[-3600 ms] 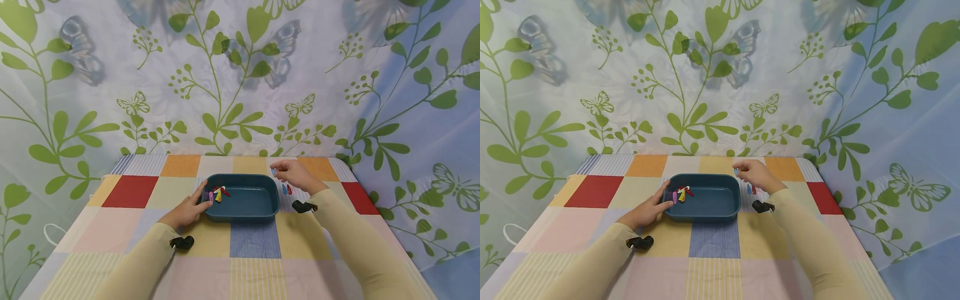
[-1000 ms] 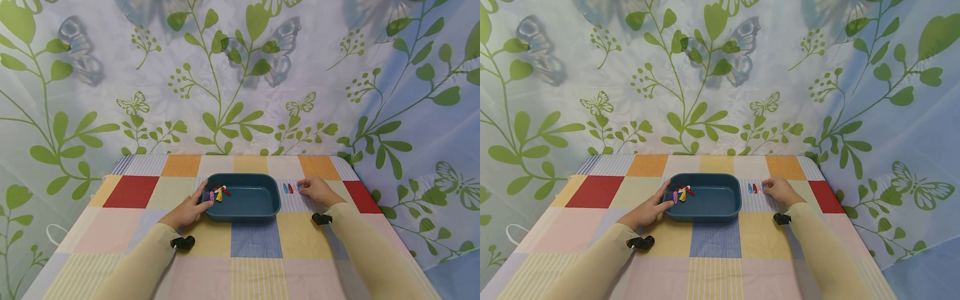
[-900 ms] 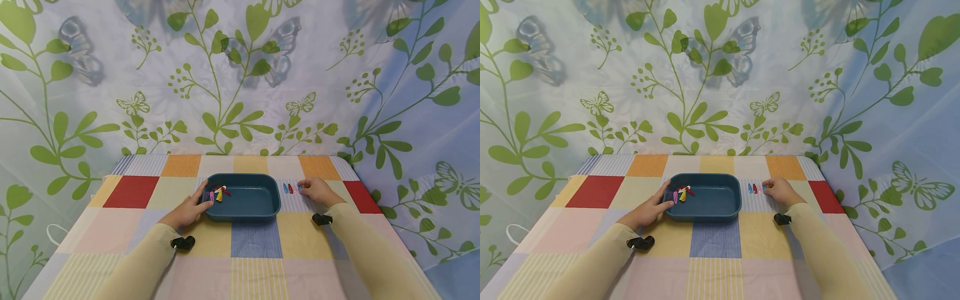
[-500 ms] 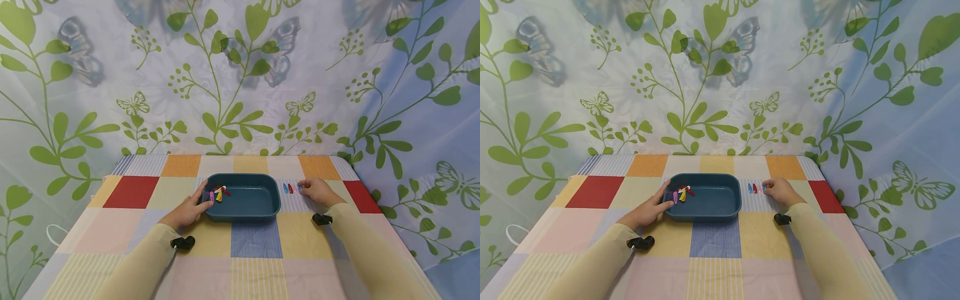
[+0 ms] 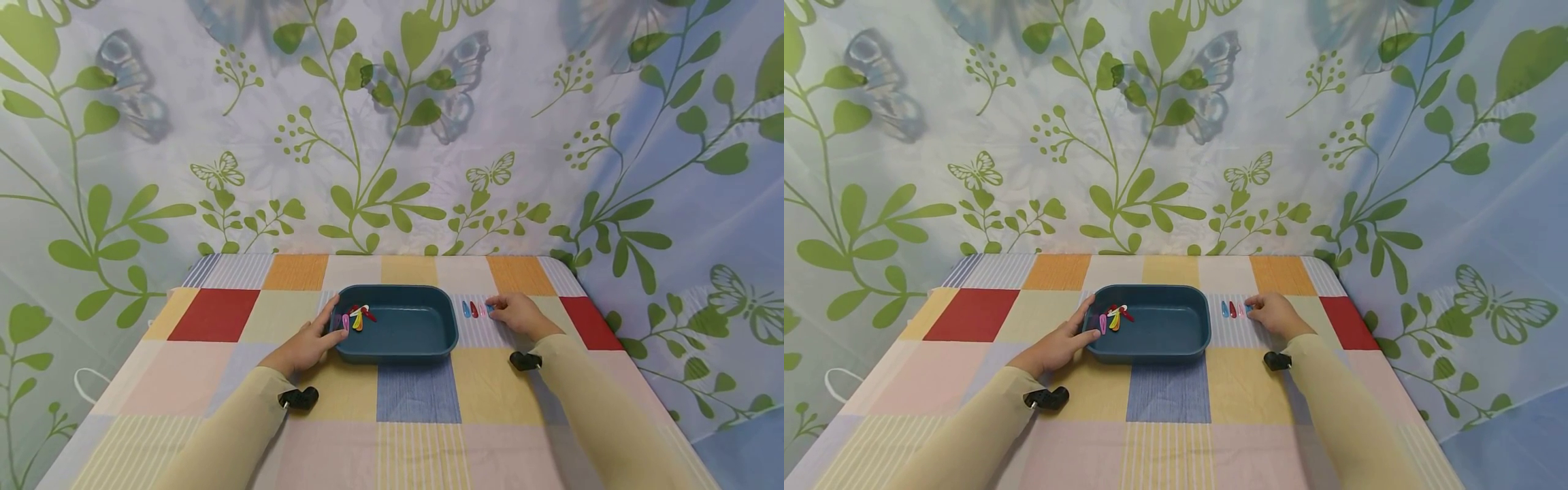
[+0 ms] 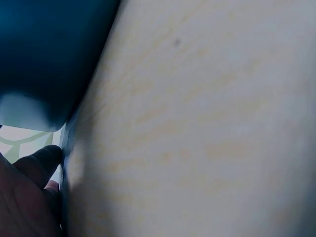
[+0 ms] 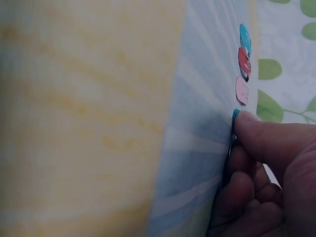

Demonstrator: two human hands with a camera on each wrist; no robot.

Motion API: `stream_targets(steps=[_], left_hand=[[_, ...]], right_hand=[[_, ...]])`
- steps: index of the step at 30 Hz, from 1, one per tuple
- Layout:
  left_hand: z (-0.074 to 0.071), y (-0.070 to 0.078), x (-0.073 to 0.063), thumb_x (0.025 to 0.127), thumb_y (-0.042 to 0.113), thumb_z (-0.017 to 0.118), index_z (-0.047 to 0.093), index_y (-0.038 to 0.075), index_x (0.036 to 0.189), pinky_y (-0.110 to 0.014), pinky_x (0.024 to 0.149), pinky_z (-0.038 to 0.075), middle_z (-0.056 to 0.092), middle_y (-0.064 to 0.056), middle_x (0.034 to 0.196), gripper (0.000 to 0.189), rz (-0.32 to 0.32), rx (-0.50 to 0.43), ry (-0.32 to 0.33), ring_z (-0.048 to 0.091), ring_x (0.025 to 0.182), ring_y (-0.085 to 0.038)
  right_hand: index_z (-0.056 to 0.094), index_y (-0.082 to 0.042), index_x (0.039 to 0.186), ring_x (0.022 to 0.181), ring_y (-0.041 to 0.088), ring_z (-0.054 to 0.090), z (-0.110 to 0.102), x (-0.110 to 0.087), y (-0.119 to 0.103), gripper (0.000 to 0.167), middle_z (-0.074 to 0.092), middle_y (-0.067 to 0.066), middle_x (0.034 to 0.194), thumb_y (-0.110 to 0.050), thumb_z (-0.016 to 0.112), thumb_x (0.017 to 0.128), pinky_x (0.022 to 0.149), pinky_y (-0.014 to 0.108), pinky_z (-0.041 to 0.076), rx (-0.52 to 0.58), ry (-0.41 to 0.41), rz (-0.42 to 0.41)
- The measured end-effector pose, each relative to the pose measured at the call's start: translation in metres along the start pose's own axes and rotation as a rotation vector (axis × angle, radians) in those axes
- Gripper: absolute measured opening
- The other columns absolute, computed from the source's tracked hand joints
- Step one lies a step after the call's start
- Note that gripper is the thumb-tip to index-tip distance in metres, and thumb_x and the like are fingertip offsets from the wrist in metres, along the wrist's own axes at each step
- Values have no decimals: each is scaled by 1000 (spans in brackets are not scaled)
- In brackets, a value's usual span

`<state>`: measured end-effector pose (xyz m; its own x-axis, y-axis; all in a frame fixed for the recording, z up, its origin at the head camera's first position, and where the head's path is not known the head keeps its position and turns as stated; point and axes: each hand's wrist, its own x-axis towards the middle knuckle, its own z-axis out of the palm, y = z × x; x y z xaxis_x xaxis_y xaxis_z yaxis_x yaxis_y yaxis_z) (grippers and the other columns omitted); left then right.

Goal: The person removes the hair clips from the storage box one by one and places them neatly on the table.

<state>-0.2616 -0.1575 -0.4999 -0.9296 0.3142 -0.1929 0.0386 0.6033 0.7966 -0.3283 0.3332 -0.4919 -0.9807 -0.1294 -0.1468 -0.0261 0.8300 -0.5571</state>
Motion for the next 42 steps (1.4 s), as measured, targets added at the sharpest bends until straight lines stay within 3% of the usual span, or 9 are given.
stream_targets(steps=[8,21,33,38,42], left_hand=[[0,0,-1,106,52,55,2,47,168,-81,121,1,11,-12,178,81,0,-2,1,-4,158,-59],[0,-1,0,106,53,54,3,48,168,-83,120,4,10,-11,178,81,1,-1,0,-4,158,-61],[1,1,-2,107,48,54,4,42,170,-79,123,0,9,-12,178,80,30,5,0,-3,158,-61],[1,2,-3,106,53,55,5,45,169,-83,120,5,12,-12,178,81,3,13,6,-1,158,-61],[1,2,-4,105,55,56,5,47,168,-84,119,6,13,-12,178,81,0,10,7,-1,158,-61]], right_hand=[[68,0,136,97,27,57,2,0,8,39,67,7,96,-14,69,100,90,41,46,35,11,-1],[69,2,133,95,26,57,2,1,5,36,64,5,92,-12,70,100,87,39,44,24,7,-6],[69,0,134,97,27,56,4,0,8,36,63,6,93,-12,68,101,87,38,43,46,6,8],[67,0,137,99,28,58,2,-3,7,39,67,10,100,-13,67,101,91,40,47,71,11,-1],[62,-2,144,107,30,57,-2,-6,8,45,69,16,117,-19,66,103,96,41,48,127,-8,46]])
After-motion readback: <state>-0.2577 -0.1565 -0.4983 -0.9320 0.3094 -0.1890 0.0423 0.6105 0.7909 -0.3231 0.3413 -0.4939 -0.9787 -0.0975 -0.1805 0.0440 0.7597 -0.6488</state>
